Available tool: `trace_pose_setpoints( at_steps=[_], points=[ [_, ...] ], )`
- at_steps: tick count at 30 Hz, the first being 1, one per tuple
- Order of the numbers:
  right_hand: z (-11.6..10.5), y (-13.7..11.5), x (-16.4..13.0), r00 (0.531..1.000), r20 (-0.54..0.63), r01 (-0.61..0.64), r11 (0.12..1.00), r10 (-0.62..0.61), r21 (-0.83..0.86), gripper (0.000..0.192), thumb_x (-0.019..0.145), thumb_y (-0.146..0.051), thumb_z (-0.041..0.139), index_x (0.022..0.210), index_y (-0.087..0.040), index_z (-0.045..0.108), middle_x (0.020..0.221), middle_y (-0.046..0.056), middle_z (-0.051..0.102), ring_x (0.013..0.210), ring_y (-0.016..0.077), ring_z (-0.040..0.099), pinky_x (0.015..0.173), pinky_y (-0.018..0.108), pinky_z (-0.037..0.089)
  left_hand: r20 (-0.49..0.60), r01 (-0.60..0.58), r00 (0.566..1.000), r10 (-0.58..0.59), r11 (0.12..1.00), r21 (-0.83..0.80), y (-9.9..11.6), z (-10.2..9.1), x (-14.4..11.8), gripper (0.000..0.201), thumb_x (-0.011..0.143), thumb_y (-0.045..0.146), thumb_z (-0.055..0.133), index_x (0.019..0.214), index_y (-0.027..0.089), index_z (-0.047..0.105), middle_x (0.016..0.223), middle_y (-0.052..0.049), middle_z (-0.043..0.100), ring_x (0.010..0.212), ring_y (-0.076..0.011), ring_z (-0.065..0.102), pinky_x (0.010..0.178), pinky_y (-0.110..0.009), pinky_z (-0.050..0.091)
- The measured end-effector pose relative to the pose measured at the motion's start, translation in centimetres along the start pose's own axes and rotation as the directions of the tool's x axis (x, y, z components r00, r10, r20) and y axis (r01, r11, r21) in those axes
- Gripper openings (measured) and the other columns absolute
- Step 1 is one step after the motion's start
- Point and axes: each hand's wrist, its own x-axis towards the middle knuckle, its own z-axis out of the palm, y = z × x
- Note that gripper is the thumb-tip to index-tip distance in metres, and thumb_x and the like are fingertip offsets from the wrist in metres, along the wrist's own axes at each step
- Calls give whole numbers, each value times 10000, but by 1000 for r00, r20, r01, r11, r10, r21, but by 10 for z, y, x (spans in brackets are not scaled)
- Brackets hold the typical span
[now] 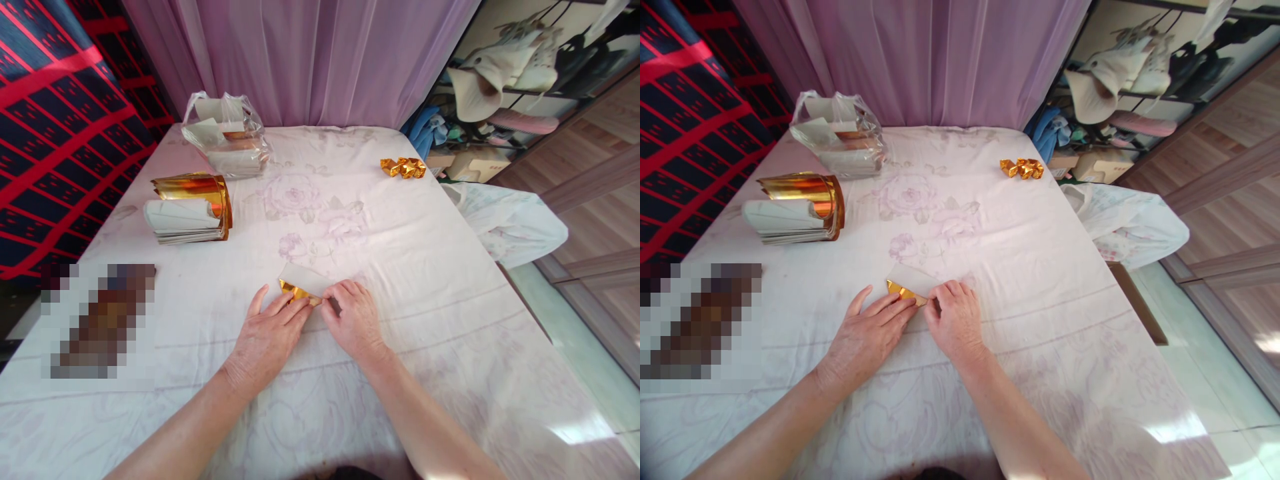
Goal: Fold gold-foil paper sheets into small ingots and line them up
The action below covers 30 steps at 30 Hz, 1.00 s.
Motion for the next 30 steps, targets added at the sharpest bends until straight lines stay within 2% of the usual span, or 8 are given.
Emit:
trace_pose_setpoints(
  at_steps=[5, 16, 23, 30],
  points=[
    [1, 2, -1, 1000, 11, 2, 1000, -2, 5, 108, 821, -136, 553, 814, -214, 628, 831, 35, 639, 810, 212, 551, 736, 335, 368, 19, 3, 1000, -3, 1000, 12, 0, -1, 0, 334, 969, 195, 453, 1244, 272, 626, 1200, 1, 713, 1132, -198, 612, 1175, -482, 201],
    [-1, 4, -2, 999, 16, 30, 999, -30, 44, 155, 836, -114, 507, 831, -216, 624, 841, 36, 646, 820, 212, 553, 746, 335, 370, 7, 10, 1000, -10, 1000, 10, 1, 0, 0, 319, 980, 207, 449, 1239, 264, 626, 1206, 11, 711, 1124, -193, 610, 1183, -477, 181],
    [-2, -2, -1, 1000, 11, 11, 1000, -11, -3, 95, 885, -276, 580, 833, -209, 623, 839, 47, 640, 833, 213, 569, 763, 333, 382, 1, 8, 1000, -8, 1000, -5, 1, 0, 0, 338, 985, 210, 434, 1268, 269, 609, 1196, 6, 712, 1148, -189, 601, 1193, -478, 169],
    [-1, -4, 1, 1000, 19, -17, 999, 18, -43, 113, 884, -298, 606, 810, -215, 620, 830, 44, 641, 825, 216, 572, 747, 335, 375, 17, 19, 1000, -18, 1000, -14, 1, -1, -1, 338, 981, 207, 446, 1273, 260, 608, 1205, -3, 711, 1155, -203, 603, 1174, -489, 200]
  ],
)
